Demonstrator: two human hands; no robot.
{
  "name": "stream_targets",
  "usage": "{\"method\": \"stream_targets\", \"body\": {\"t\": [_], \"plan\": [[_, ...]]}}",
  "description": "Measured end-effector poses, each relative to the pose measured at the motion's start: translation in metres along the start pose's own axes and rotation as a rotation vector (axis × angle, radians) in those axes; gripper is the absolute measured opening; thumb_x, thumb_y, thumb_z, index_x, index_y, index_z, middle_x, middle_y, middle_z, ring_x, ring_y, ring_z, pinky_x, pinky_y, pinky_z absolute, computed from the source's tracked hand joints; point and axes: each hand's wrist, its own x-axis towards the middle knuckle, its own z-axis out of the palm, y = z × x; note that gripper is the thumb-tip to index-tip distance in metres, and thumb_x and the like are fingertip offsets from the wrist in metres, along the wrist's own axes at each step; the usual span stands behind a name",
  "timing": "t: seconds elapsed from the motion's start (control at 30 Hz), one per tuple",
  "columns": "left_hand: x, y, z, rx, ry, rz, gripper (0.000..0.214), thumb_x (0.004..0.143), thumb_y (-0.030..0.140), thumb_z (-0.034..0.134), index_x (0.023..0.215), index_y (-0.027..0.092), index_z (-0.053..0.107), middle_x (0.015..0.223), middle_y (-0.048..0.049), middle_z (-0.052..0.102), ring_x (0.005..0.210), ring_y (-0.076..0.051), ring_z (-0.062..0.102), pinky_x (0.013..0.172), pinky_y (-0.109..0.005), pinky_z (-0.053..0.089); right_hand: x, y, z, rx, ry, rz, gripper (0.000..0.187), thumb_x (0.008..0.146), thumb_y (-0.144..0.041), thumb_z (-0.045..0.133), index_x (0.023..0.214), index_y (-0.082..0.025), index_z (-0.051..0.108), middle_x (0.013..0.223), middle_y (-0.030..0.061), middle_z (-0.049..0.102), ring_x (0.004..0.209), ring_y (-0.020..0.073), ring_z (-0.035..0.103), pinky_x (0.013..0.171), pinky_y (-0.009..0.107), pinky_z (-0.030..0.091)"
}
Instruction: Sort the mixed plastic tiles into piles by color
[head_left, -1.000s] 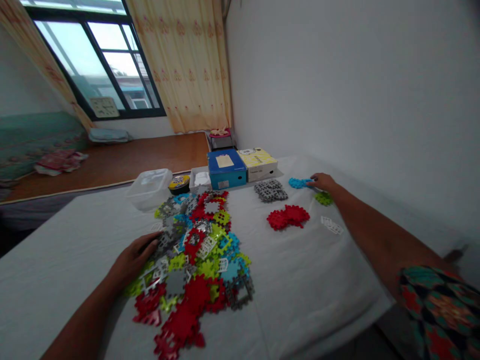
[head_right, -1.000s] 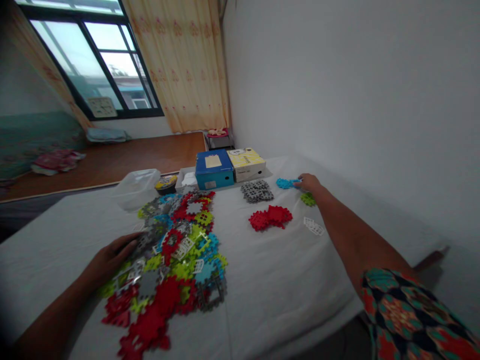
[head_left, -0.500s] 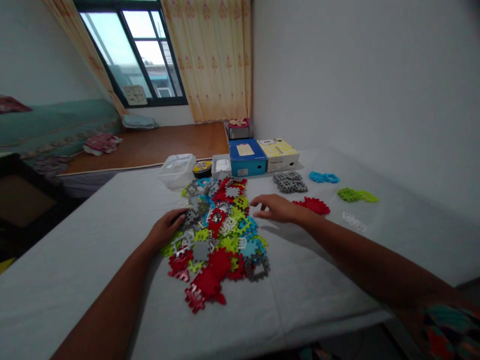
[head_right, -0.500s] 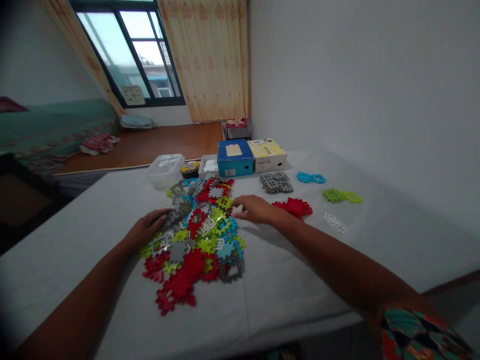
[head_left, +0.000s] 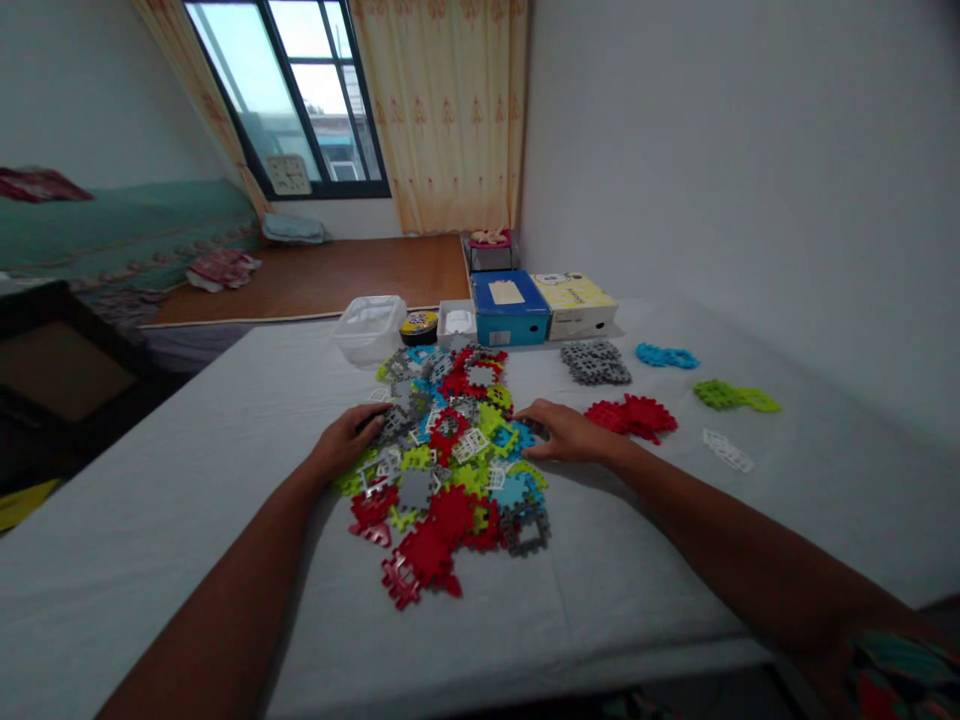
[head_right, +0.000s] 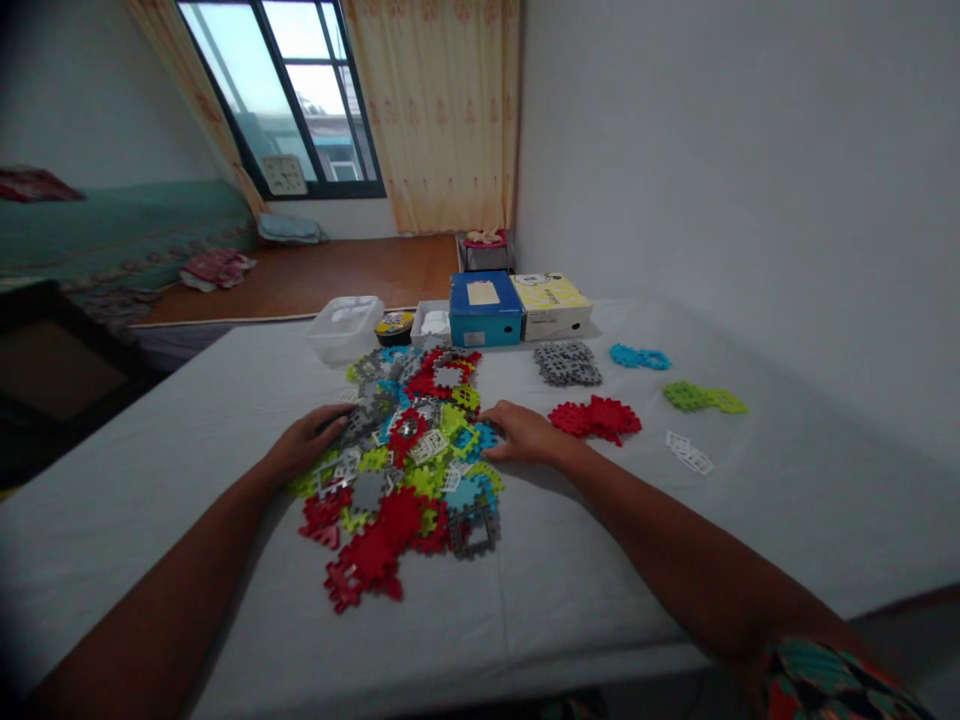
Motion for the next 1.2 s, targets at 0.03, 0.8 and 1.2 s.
{"method": "stream_targets", "body": {"t": [0.03,0.8,1.2], "plan": [[0.0,0.0,0.0,-0.002,-0.003,-0.002,0.067,0.084,0.067,0.041,0.125,0.019,0.064,0.123,-0.0097,0.067,0.113,-0.026,0.061,0.103,-0.04,0.045,-0.002,-0.001,-0.002,-0.05,0.004,0.034,0.05,0.074,-0.035,0.074,0.119,-0.018,0.061,0.102,0.0082,0.06,0.087,0.0203,0.059,0.079,0.031,0.047],[0.002,-0.002,-0.005,-0.042,0.025,-0.035,0.073,0.078,0.076,0.041,0.117,0.02,0.068,0.12,-0.0085,0.07,0.111,-0.027,0.063,0.103,-0.04,0.046,-0.002,0.012,-0.023,-0.056,0.267,0.078,0.049,0.079,-0.047,0.07,0.117,-0.017,0.061,0.106,0.0094,0.062,0.081,0.0172,0.061,0.077,0.031,0.049],[0.003,0.0,-0.006,-0.003,0.019,-0.035,0.076,0.076,0.078,0.041,0.114,0.019,0.069,0.118,-0.0098,0.071,0.108,-0.028,0.065,0.099,-0.039,0.049,-0.055,0.176,-0.133,-0.41,0.436,0.906,0.048,0.082,-0.049,0.062,0.119,-0.018,0.065,0.121,0.0141,0.065,0.109,0.0298,0.059,0.088,0.04,0.047]]}}
